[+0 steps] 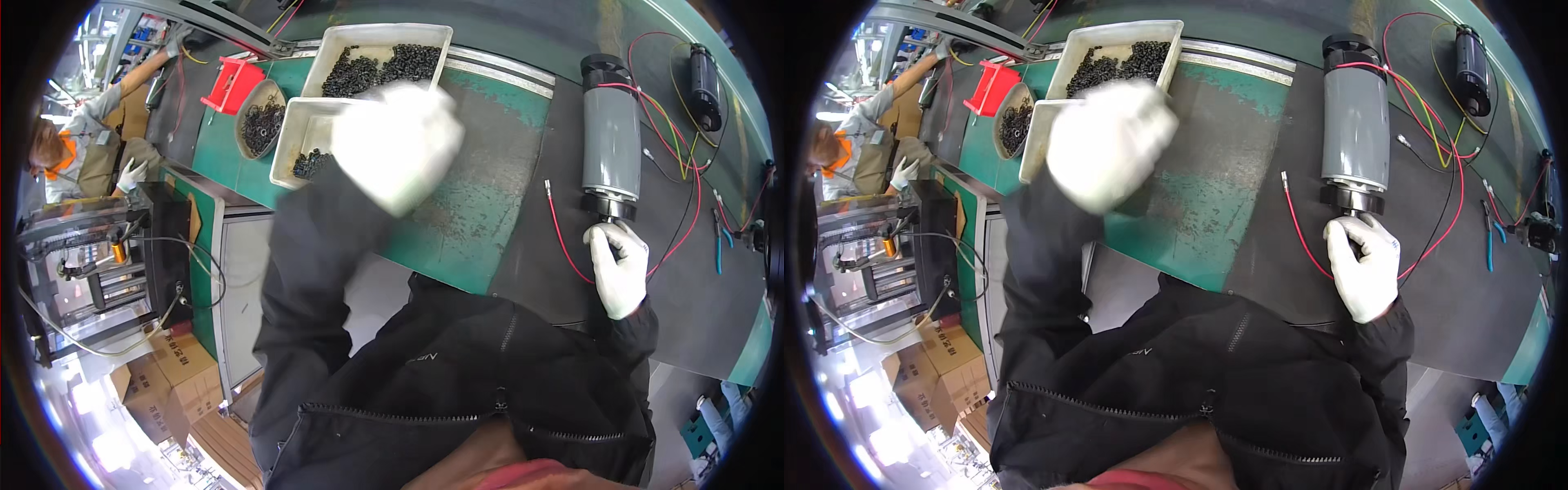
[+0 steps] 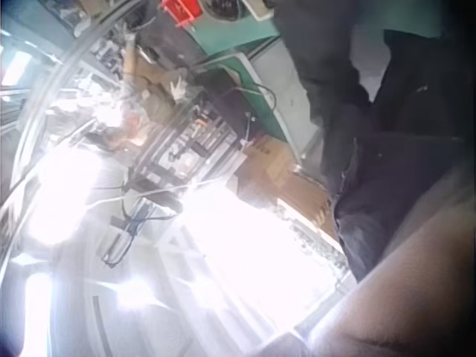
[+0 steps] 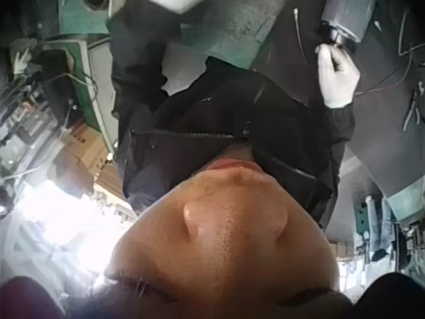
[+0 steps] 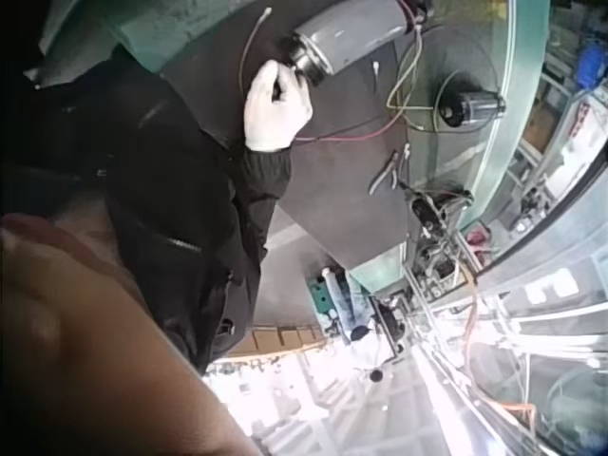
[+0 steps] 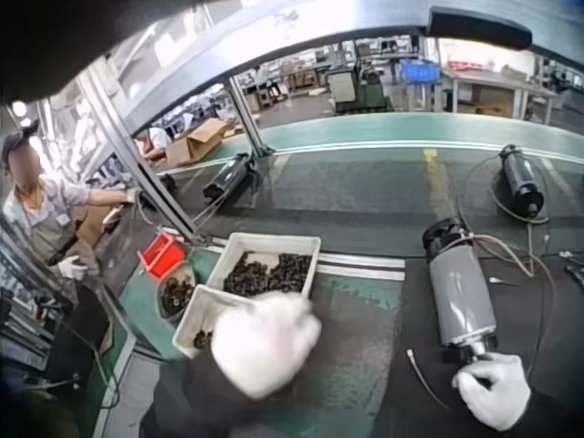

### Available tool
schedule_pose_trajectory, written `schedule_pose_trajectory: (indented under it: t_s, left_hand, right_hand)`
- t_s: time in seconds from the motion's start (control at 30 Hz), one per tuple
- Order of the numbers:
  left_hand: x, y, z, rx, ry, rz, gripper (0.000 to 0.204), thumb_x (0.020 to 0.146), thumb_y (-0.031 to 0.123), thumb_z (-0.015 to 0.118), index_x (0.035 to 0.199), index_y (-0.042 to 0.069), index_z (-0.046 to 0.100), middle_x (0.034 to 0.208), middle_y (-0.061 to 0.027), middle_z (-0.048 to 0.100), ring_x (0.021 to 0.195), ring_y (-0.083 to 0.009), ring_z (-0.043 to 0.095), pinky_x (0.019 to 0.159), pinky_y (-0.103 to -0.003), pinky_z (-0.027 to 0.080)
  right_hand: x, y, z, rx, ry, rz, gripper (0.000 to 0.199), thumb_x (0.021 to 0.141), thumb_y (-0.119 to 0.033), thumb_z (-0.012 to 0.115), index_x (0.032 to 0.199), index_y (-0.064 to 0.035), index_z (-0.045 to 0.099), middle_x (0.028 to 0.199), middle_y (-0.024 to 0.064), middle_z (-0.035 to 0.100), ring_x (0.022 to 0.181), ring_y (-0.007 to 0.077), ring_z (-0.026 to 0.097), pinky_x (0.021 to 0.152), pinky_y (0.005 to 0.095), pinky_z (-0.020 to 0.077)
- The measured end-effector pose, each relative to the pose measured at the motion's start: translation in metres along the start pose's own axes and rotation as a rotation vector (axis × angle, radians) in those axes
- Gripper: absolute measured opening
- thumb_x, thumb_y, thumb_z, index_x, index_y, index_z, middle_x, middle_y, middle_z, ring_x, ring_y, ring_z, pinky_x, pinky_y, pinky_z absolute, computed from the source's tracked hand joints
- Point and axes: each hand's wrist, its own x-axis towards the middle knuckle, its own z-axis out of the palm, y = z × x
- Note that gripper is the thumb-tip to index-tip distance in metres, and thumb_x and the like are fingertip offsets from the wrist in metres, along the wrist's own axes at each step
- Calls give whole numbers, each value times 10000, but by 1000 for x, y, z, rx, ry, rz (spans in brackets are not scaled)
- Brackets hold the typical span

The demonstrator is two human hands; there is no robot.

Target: Assemble electric motors and fan components using an electric screwdriver and pliers.

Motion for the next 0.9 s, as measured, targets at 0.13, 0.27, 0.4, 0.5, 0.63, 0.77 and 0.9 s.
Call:
schedule_pose_trajectory:
  t_s: [0.13, 0.27, 0.4, 0.5, 0.63, 0.77, 0.9]
  left_hand:
    - [53, -68, 56, -127, 64, -153, 322, 831, 290, 574, 1027, 46, 651, 975, -197, 659, 980, -340, 612, 853, -421, 472]
    - [81, -74, 77, -128, 13, -64, 318, 794, 295, 542, 961, 42, 639, 980, -206, 652, 978, -364, 603, 868, -429, 465]
    - [72, -92, 73, -269, -7, 16, 262, 796, 246, 561, 957, 46, 614, 953, -198, 646, 957, -354, 607, 846, -410, 461]
    - [67, -93, 71, -344, 68, -56, 257, 799, 210, 586, 977, 25, 605, 955, -193, 642, 938, -339, 614, 838, -391, 466]
    - [55, -70, 48, -631, 143, 52, 228, 794, 163, 606, 968, 16, 605, 847, -99, 625, 796, -190, 599, 750, -304, 466]
    - [-3, 12, -7, -1160, 16, 92, 183, 822, 116, 579, 972, 13, 597, 839, -37, 606, 704, -86, 532, 636, -243, 448]
    - [-52, 98, -20, -1885, -286, 166, 229, 727, -55, 605, 918, 13, 498, 912, -153, 606, 618, -101, 522, 540, -214, 436]
  right_hand:
    - [1, -9, -32, 170, -195, -141, 283, 841, -47, 534, 1105, -10, 628, 894, 139, 647, 730, 168, 622, 691, 270, 482]
    - [-38, 35, -95, 353, 294, -280, 432, 966, -300, 440, 1124, 74, 587, 969, 149, 638, 814, 185, 630, 741, 288, 484]
    - [-20, 121, -171, 112, 1605, -323, 344, 861, -177, 679, 1110, 35, 571, 1022, 99, 614, 895, 162, 573, 838, 281, 460]
    - [-10, 163, -212, -241, 1336, -187, 570, 853, -196, 696, 1308, 25, 433, 1251, 135, 507, 1136, 203, 478, 1016, 330, 345]
    - [20, 257, -271, 641, 607, -109, 538, 877, -104, 614, 1361, -4, 403, 1307, 106, 501, 1157, 184, 510, 979, 309, 386]
    - [21, 203, -279, 318, 372, -83, 509, 877, -108, 584, 1346, 9, 425, 1278, 129, 537, 1106, 201, 560, 929, 313, 427]
    - [-6, 118, -234, 424, 467, -316, 532, 831, -115, 601, 1306, 59, 438, 1265, 208, 538, 1108, 281, 574, 983, 392, 419]
